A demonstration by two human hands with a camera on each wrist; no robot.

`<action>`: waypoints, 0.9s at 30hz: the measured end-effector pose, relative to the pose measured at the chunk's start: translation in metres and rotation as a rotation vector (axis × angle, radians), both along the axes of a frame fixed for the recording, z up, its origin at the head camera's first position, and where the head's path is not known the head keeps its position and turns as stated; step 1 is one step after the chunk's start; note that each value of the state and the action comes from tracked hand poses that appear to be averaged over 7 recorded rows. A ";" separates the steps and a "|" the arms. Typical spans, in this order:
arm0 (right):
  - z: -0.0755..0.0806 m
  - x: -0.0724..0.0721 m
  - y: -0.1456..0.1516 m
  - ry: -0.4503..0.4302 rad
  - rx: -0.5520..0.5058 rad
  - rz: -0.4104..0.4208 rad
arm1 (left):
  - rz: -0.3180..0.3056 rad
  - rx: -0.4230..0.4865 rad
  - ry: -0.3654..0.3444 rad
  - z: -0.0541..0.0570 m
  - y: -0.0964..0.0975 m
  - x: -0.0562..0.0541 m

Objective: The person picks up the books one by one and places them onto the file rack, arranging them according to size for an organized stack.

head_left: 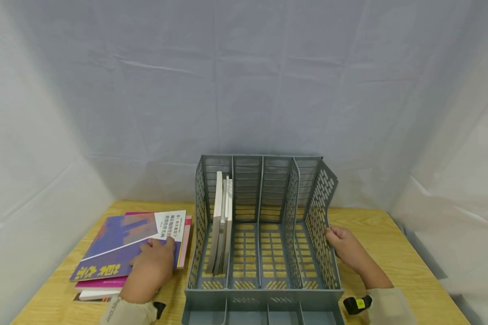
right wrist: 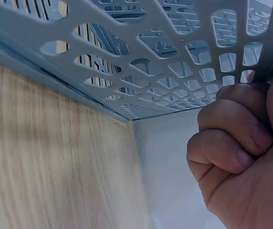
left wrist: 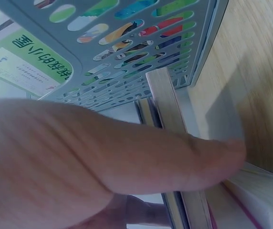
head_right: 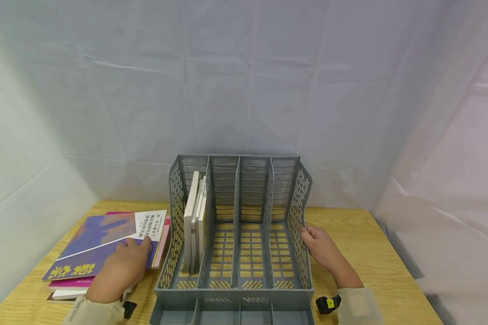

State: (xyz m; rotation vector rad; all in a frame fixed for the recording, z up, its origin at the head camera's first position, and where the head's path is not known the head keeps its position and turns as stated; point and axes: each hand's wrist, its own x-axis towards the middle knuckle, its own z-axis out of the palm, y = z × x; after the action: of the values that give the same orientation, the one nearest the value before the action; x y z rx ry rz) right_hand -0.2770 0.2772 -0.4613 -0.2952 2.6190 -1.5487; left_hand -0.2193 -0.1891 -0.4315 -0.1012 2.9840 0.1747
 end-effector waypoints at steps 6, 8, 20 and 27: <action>0.000 0.000 0.000 0.003 0.004 0.002 | 0.002 -0.002 -0.021 0.004 0.001 0.001; 0.000 -0.001 0.000 0.006 0.002 0.004 | 0.006 -0.005 -0.039 0.006 0.002 0.001; 0.000 0.000 0.000 0.015 0.005 -0.001 | -0.012 0.010 -0.076 0.009 -0.004 0.000; -0.001 -0.001 0.000 0.029 -0.004 0.014 | -0.125 0.046 -0.089 0.020 -0.022 0.003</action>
State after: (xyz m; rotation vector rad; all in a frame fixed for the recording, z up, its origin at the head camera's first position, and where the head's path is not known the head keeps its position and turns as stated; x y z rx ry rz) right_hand -0.2778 0.2772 -0.4625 -0.3385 2.6296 -1.5571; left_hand -0.2164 -0.2114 -0.4111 0.0799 2.8838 0.2186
